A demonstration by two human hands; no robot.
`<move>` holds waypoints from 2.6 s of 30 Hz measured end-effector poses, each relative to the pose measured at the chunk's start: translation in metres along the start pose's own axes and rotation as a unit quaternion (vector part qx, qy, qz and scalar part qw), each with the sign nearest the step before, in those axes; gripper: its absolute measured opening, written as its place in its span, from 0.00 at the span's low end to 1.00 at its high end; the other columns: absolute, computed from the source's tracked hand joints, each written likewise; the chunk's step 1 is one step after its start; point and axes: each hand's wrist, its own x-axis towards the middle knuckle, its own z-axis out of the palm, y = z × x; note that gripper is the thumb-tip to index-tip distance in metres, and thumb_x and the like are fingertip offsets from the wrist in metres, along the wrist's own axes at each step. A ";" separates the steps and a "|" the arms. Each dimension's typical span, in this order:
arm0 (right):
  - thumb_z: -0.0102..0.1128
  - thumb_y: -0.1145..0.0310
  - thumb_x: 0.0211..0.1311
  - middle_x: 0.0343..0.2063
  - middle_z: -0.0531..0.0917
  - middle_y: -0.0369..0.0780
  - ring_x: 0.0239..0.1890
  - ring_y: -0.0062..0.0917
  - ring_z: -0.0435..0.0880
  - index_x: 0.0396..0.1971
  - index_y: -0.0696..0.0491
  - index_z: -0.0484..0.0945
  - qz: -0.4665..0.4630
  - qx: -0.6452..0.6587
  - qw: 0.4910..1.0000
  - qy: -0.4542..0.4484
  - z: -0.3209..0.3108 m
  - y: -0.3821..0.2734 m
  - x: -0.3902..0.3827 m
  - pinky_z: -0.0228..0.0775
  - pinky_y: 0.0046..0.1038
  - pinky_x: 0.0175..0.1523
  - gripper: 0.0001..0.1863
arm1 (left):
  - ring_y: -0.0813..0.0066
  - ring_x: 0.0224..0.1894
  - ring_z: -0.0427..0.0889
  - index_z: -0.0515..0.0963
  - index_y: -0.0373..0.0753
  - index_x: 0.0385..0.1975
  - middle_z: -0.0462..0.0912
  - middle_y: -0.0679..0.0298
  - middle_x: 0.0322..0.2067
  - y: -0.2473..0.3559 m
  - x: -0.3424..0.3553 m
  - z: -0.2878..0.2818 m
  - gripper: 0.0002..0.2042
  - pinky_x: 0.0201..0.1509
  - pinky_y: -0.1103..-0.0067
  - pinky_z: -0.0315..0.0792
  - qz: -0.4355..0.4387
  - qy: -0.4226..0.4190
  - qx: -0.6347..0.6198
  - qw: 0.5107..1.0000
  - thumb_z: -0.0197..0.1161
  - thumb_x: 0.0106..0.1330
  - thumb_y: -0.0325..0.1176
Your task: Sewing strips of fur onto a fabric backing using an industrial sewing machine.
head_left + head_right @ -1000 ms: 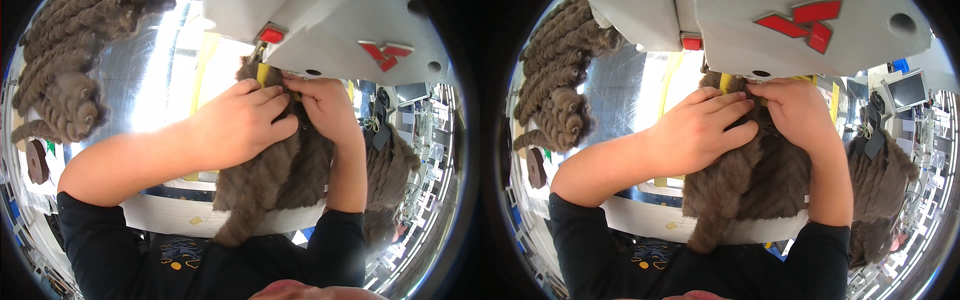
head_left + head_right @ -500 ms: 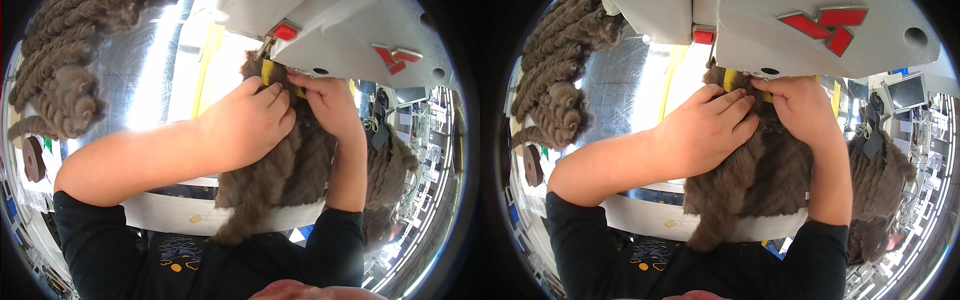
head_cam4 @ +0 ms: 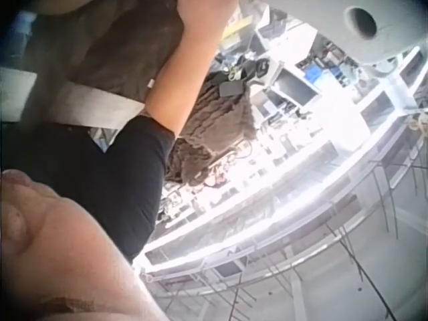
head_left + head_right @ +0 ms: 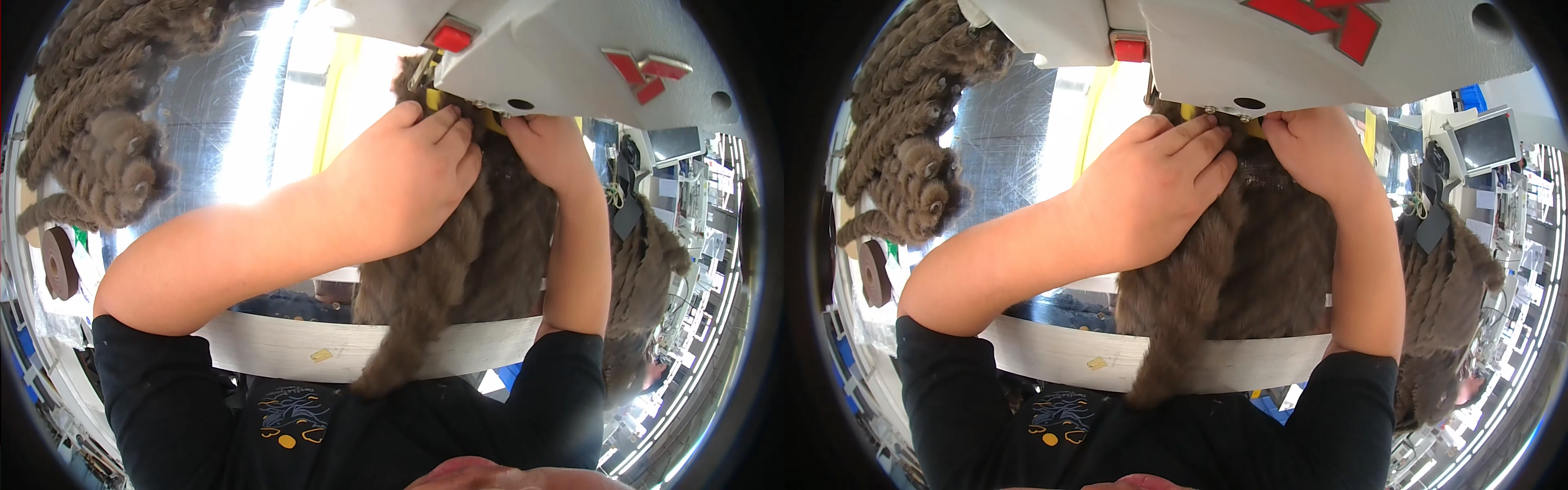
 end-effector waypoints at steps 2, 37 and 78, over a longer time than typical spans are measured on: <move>0.57 0.72 0.60 0.37 0.85 0.52 0.41 0.51 0.83 0.41 0.59 0.83 -0.001 -0.013 1.000 0.010 0.001 0.002 0.002 0.76 0.40 0.47 0.12 | 0.56 0.59 0.81 0.80 0.30 0.52 0.83 0.48 0.55 -0.001 0.002 0.001 0.20 0.61 0.68 0.71 -0.001 -0.003 0.003 1.000 0.56 0.60 0.30; 0.51 0.77 0.60 0.52 0.86 0.40 0.53 0.38 0.84 0.52 0.52 0.85 -0.160 0.015 0.986 0.046 0.023 -0.015 -0.034 0.77 0.37 0.57 0.21 | 0.55 0.59 0.77 0.73 0.33 0.53 0.78 0.53 0.60 -0.018 0.005 -0.027 0.29 0.57 0.66 0.69 -0.055 -0.102 -0.006 0.993 0.68 0.44 0.26; 0.61 0.72 0.53 0.27 0.87 0.42 0.33 0.34 0.88 0.26 0.56 0.86 -0.167 -0.039 0.985 -0.010 0.014 -0.035 -0.054 0.82 0.35 0.36 0.06 | 0.50 0.48 0.80 0.77 0.35 0.53 0.79 0.51 0.62 -0.018 0.015 -0.041 0.32 0.55 0.62 0.72 -0.048 -0.212 -0.031 0.976 0.67 0.40 0.27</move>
